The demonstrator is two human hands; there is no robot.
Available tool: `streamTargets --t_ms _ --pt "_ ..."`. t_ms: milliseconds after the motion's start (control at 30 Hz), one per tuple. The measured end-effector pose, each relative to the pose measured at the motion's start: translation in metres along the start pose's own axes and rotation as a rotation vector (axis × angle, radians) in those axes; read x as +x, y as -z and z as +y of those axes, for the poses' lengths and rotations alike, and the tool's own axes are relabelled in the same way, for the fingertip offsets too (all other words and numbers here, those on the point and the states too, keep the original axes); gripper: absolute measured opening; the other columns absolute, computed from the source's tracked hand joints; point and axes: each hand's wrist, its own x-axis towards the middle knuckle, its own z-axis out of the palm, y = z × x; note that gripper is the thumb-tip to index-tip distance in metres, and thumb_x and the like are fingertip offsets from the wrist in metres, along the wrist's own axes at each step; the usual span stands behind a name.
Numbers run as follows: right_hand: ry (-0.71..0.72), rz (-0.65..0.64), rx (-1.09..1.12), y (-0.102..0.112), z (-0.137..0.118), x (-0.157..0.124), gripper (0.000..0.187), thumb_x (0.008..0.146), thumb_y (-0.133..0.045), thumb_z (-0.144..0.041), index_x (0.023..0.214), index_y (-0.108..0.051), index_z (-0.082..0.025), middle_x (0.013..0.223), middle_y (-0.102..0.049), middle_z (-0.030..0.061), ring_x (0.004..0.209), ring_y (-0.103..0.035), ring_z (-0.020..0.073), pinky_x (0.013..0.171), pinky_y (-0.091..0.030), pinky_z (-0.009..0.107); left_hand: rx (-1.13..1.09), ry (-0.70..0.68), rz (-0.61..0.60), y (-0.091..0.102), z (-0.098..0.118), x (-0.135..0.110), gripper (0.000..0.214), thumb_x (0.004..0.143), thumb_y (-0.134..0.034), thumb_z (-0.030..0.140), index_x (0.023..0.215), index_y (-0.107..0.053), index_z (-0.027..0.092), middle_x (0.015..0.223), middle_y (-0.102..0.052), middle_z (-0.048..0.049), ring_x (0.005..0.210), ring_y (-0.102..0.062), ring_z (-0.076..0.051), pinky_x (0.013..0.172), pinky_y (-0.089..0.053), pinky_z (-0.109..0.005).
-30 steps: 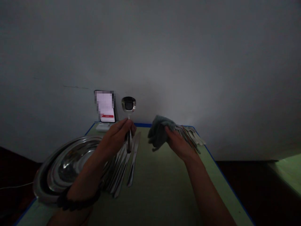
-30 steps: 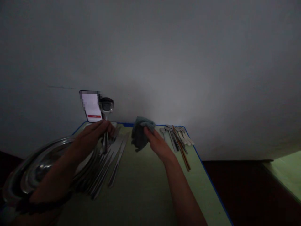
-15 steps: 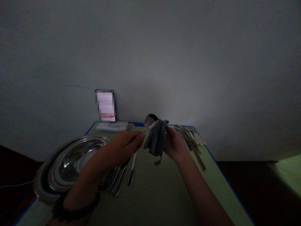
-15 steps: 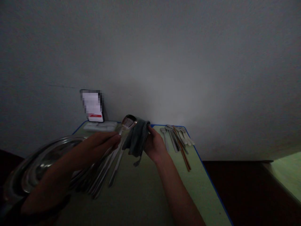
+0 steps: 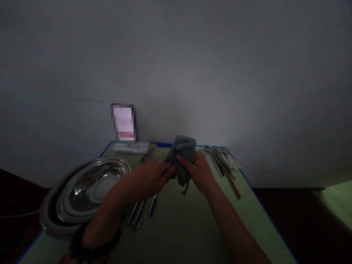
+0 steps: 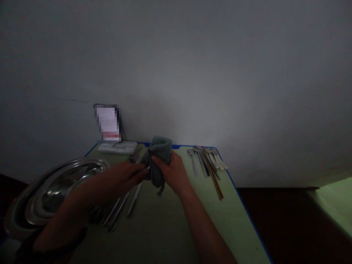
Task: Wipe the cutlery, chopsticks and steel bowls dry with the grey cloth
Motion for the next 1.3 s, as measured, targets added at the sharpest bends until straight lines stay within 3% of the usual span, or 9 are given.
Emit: streamTargets --t_ms 167,333,433,567,700,933,1033,1133,1300 --pt "0.03 0.094 -0.222 0.006 0.006 0.005 0.038 0.078 -0.052 -0.05 0.06 -0.05 -0.017 0.059 -0.051 -0.0009 0.054 -0.044 0.0106 0.049 -0.034 0.023 0.112 -0.039 -0.011 -0.012 0.001 0.004 0.039 0.093 -0.026 0.031 0.079 -0.06 0.017 0.069 -0.066 -0.0053 0.062 -0.06 -0.018 0.058 -0.04 -0.029" --pt "0.055 0.271 -0.306 0.0 0.004 0.004 0.044 0.081 -0.044 -0.051 0.052 -0.04 -0.019 0.05 -0.04 -0.0024 0.048 -0.035 0.0093 0.045 -0.026 0.024 0.14 -0.013 0.004 -0.012 0.004 0.007 0.04 0.094 -0.023 0.031 0.082 -0.059 0.017 0.07 -0.065 -0.0053 0.064 -0.061 -0.019 0.059 -0.042 -0.029" --pt "-0.052 0.387 -0.138 -0.016 0.011 0.0 0.045 0.08 -0.043 -0.055 0.053 -0.042 -0.019 0.05 -0.04 -0.0027 0.047 -0.036 0.0093 0.044 -0.028 0.023 0.232 0.034 0.002 -0.013 0.008 0.01 0.041 0.093 -0.023 0.029 0.082 -0.06 0.016 0.072 -0.065 -0.0069 0.067 -0.062 -0.02 0.061 -0.044 -0.032" --pt "-0.172 0.466 0.197 -0.038 0.027 -0.004 0.045 0.077 -0.044 -0.059 0.072 -0.055 -0.015 0.064 -0.055 0.0009 0.058 -0.048 0.0115 0.053 -0.039 0.023 0.285 0.102 -0.009 -0.021 0.011 0.017 0.036 0.09 -0.026 0.023 0.081 -0.061 0.016 0.077 -0.068 -0.0082 0.069 -0.063 -0.021 0.063 -0.046 -0.032" --pt "-0.142 0.339 0.208 -0.034 0.032 0.001 0.044 0.077 -0.047 -0.056 0.081 -0.059 -0.014 0.072 -0.061 0.003 0.067 -0.054 0.0138 0.06 -0.042 0.024 0.273 0.129 -0.027 -0.025 0.004 0.021 0.034 0.089 -0.026 0.021 0.084 -0.06 0.016 0.078 -0.067 -0.0083 0.07 -0.063 -0.021 0.064 -0.045 -0.032" --pt "0.045 0.124 -0.317 0.004 0.016 0.013 0.038 0.08 -0.047 -0.047 0.064 -0.057 -0.013 0.063 -0.059 0.0024 0.059 -0.053 0.0129 0.055 -0.037 0.023 0.115 0.078 -0.08 -0.014 -0.011 0.015 0.04 0.093 -0.021 0.032 0.084 -0.057 0.017 0.076 -0.063 -0.0057 0.067 -0.059 -0.017 0.065 -0.043 -0.03" --pt "0.104 0.125 -0.492 0.014 0.016 0.017 0.04 0.085 -0.04 -0.043 0.065 -0.058 -0.014 0.065 -0.061 0.0041 0.062 -0.055 0.0138 0.057 -0.037 0.023 0.054 0.144 -0.094 -0.005 -0.017 0.008 0.042 0.092 -0.022 0.038 0.076 -0.055 0.018 0.067 -0.06 -0.0031 0.062 -0.056 -0.016 0.06 -0.041 -0.028" --pt "0.054 0.158 -0.595 0.025 0.021 0.021 0.04 0.088 -0.035 -0.04 0.074 -0.061 -0.013 0.073 -0.065 0.0074 0.069 -0.06 0.0167 0.062 -0.04 0.025 0.05 0.229 -0.106 0.008 -0.024 0.001 0.039 0.089 -0.026 0.039 0.07 -0.053 0.019 0.064 -0.057 -0.002 0.059 -0.053 -0.015 0.057 -0.039 -0.027" --pt "0.018 -0.26 -0.662 0.036 0.022 0.017 0.037 0.083 -0.048 -0.037 0.11 -0.057 -0.013 0.113 -0.062 0.0138 0.102 -0.058 0.0217 0.087 -0.042 0.034 -0.047 0.268 0.045 0.017 -0.027 0.003 0.034 0.085 -0.03 0.037 0.071 -0.055 0.019 0.069 -0.06 -0.0018 0.065 -0.055 -0.016 0.062 -0.041 -0.028"
